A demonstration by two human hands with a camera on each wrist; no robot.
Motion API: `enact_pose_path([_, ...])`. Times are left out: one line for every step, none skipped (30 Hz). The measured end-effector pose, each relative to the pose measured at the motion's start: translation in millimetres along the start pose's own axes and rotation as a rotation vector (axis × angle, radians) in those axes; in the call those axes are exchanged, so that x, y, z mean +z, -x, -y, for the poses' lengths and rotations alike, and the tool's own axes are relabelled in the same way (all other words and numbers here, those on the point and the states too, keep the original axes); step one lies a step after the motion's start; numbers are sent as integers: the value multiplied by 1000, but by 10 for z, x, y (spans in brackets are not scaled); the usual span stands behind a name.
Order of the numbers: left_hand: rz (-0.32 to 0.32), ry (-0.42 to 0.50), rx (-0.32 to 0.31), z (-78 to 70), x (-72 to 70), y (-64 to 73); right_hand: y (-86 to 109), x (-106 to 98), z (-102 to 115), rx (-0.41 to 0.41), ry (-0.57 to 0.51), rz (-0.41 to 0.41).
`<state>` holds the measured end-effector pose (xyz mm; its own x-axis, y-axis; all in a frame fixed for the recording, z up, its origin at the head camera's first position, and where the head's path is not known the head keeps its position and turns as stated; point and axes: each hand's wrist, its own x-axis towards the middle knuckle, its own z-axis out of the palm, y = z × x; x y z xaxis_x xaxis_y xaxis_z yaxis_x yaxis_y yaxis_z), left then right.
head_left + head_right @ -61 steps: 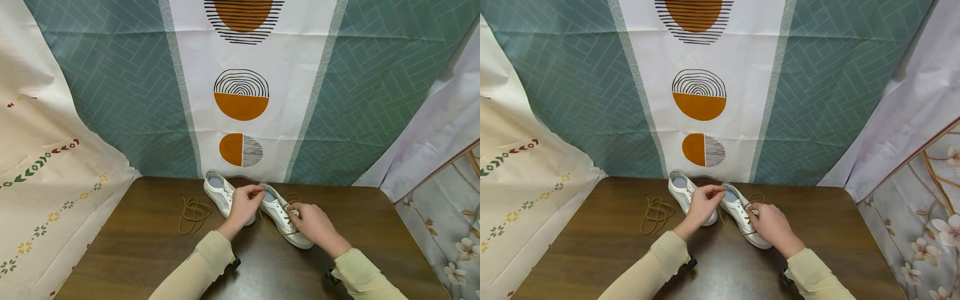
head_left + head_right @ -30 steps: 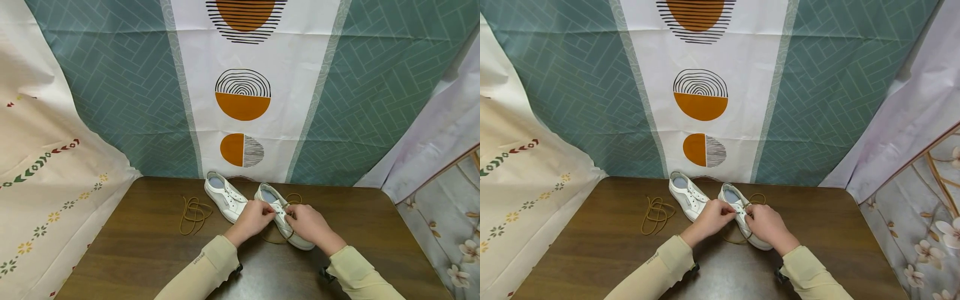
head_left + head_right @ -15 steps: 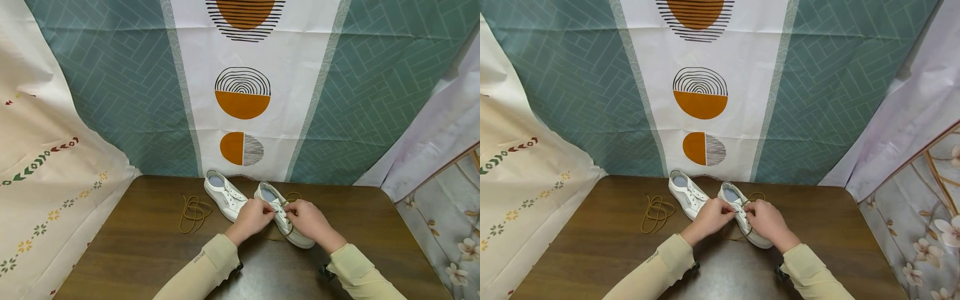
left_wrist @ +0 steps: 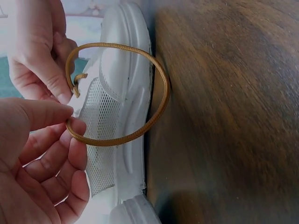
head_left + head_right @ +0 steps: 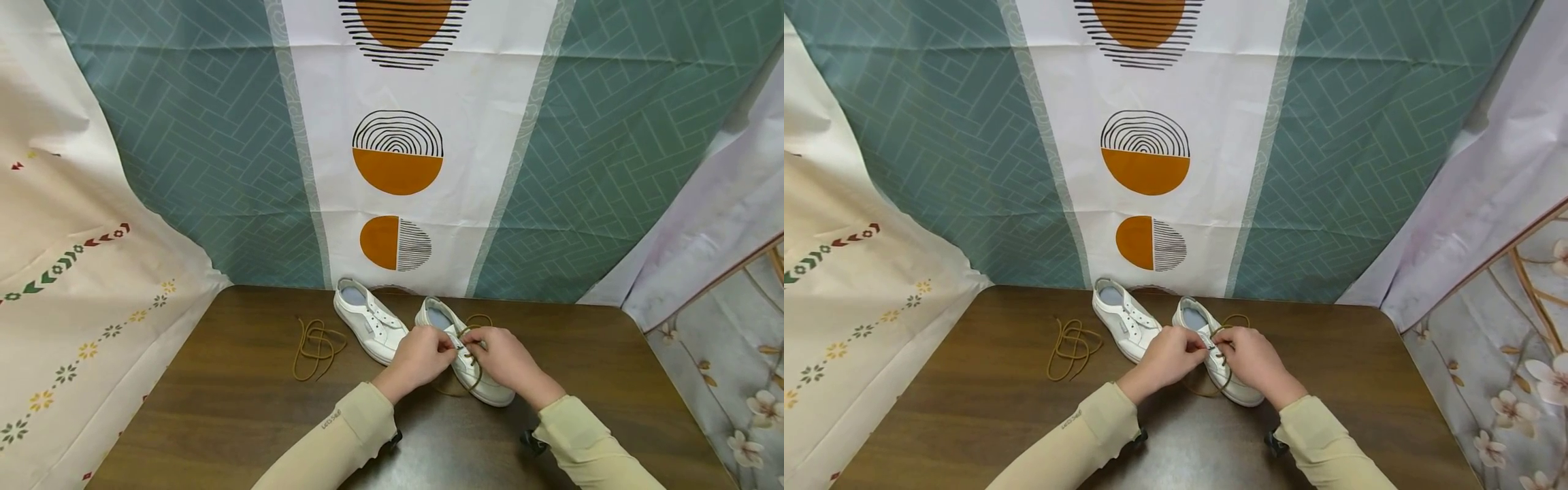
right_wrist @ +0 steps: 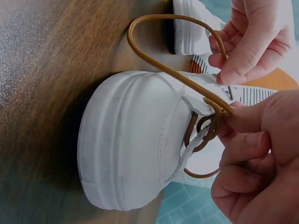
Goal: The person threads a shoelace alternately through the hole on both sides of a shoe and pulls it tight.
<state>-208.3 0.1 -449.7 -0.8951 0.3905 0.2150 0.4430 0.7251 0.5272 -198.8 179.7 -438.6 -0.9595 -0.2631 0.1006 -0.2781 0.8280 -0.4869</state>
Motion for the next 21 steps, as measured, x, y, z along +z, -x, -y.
enact_pose_path([-1, -1, -1, -3, 5, -1, -2, 1, -2, -3, -8, 5])
enact_pose_path([-4, -1, -1, -5, 10, -2, -4, 3, 0, -4, -16, 11])
enact_pose_path([-10, -5, -1, -6, 17, -4, -5, 3, 3, -4, -26, 17])
enact_pose_path([-16, -7, 0, -7, 22, -5, -8, 2, 7, -4, -32, 23])
enact_pose_path([-20, -8, 1, -8, 28, -6, -11, -1, 11, -5, -36, 28])
enact_pose_path([-24, -9, 1, -8, 32, -7, -12, -3, 13, -3, -40, 33])
enact_pose_path([-26, -8, 0, -10, 33, -5, -15, -5, 16, 0, -44, 40])
enact_pose_path([-27, -5, -3, -12, 33, -3, -17, -7, 17, 1, -47, 46])
enact_pose_path([-27, -4, -8, -11, 35, -2, -19, -8, 17, 0, -50, 52])
enact_pose_path([-26, -3, -14, -10, 36, 1, -21, -8, 15, -2, -51, 57])
enact_pose_path([-25, -3, -20, -9, 36, 3, -24, -7, 11, -3, -54, 62])
enact_pose_path([-23, -6, -26, -6, 37, 6, -25, -4, 7, -3, -59, 68])
enact_pose_path([-21, -7, -30, -4, 38, 8, -29, -1, 0, -6, -58, 70])
enact_pose_path([-19, -9, -35, 0, 41, 9, -31, 3, -6, -12, -56, 71])
enact_pose_path([-17, -13, -37, 5, 45, 9, -33, 8, -12, -13, -58, 72])
enact_pose_path([-16, -15, -39, 7, 46, 9, -35, 12, -18, -12, -59, 73])
enact_pose_path([-17, -18, -40, 9, 47, 9, -38, 17, -23, -11, -61, 74])
enact_pose_path([-19, -20, -40, 9, 46, 9, -41, 21, -29, -14, -61, 74])
enact_pose_path([-23, -22, -41, 10, 47, 8, -43, 23, -31, -19, -61, 74])
enact_pose_path([-27, -23, -42, 10, 46, 7, -45, 25, -34, -23, -64, 75])
enact_pose_path([-31, -28, -43, 11, 46, 7, -48, 29, -39, -21, -71, 77])
